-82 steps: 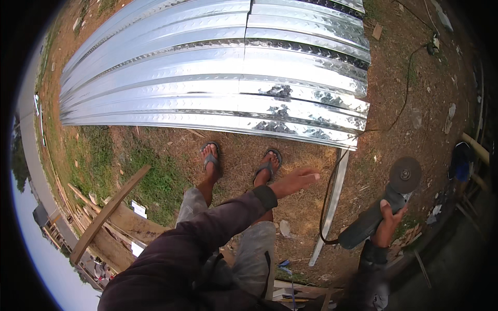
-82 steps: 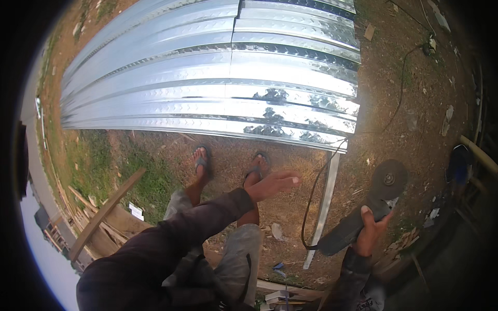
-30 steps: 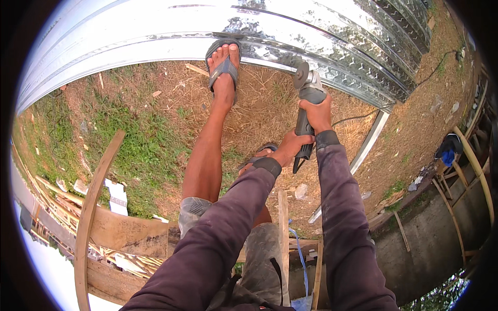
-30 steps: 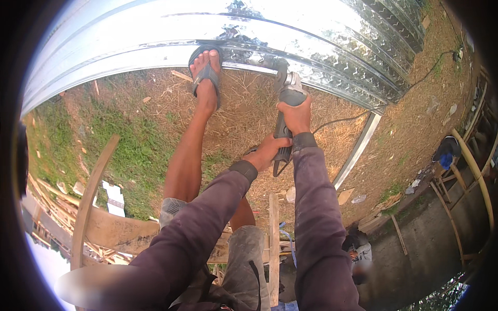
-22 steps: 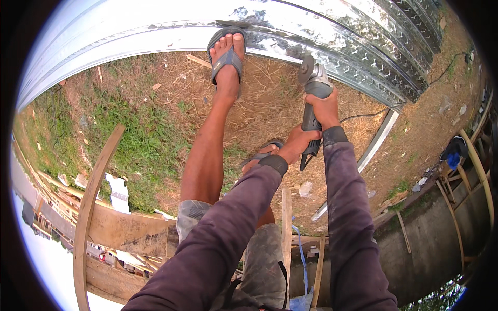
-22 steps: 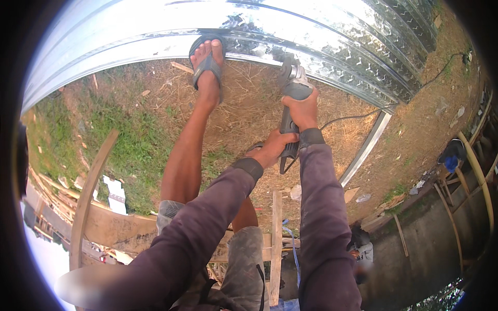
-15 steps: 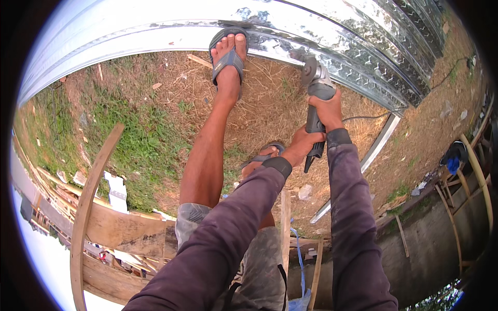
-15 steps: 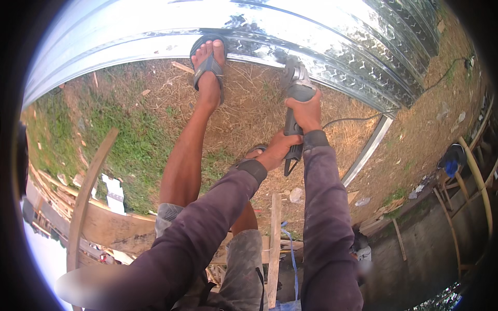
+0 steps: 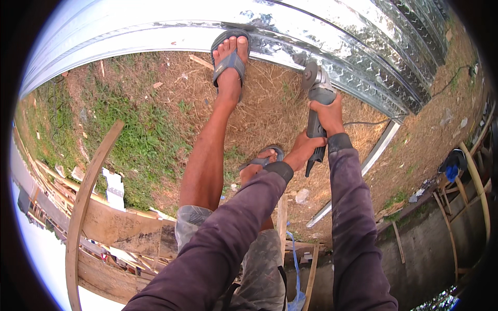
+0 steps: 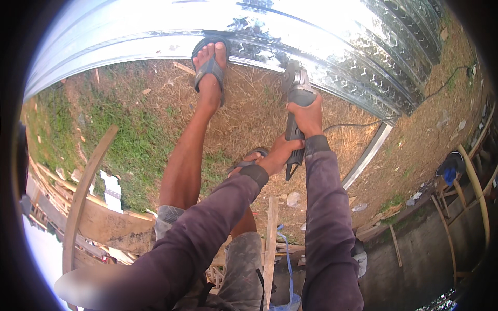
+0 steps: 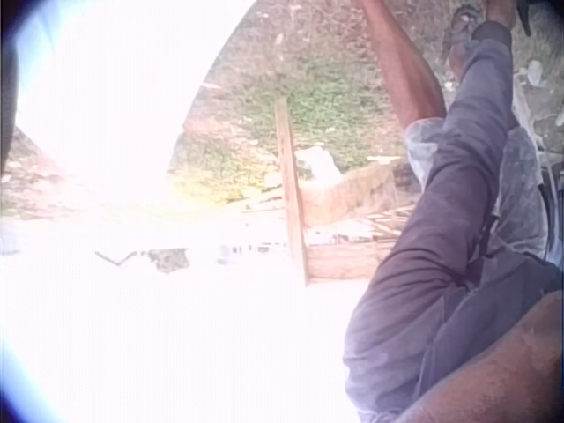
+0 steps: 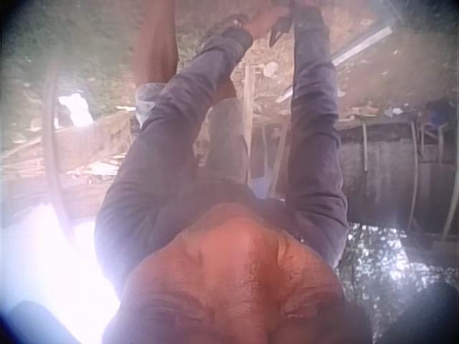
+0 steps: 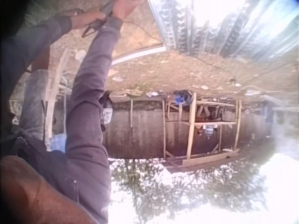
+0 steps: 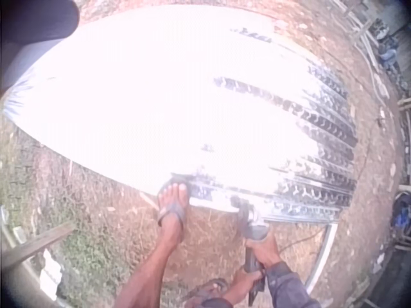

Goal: The person uses an angle grinder to cut a corrugated metal sheet laid on the ground. They guide the grinder along the sheet, creating sparks, then reposition and continue cutting. After finishing, they unplug the grinder and place it on the ground.

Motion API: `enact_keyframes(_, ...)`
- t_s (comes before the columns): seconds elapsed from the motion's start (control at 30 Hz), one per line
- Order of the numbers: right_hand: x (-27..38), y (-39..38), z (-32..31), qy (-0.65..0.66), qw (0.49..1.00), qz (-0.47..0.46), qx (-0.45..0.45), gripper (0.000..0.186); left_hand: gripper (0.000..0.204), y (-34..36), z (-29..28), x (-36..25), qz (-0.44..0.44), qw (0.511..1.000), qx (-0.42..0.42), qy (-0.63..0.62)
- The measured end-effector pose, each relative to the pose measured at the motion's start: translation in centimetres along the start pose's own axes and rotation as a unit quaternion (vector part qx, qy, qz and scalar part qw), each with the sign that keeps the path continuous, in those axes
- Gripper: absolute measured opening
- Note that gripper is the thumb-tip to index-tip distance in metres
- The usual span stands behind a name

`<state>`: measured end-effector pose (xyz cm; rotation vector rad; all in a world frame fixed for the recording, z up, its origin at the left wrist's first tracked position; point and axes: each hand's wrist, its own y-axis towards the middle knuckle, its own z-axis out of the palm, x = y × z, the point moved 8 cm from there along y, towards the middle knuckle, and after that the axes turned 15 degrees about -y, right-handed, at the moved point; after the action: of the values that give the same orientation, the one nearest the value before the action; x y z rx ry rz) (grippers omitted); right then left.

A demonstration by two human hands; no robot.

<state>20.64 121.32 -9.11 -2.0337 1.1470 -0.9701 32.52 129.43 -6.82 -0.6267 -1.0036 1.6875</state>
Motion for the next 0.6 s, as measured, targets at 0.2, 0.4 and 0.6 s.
enact_keyframes(0.2,-0.5,0.5,0.0,0.004,1.0,-0.003,-0.003,0.09,0.037,0.2,0.4,-0.2,0.013,1.0,-0.005,0.001)
enact_keyframes(0.4,0.5,0.3,0.0,0.008,1.0,-0.005,-0.003,0.086,0.033,0.0,0.3,-0.7,0.004,1.0,-0.012,-0.01)
enact_keyframes(0.6,1.0,-0.1,-0.5,-0.003,1.0,-0.004,-0.019,0.084,0.033,-0.2,0.6,-0.6,0.003,0.999,-0.016,-0.033)
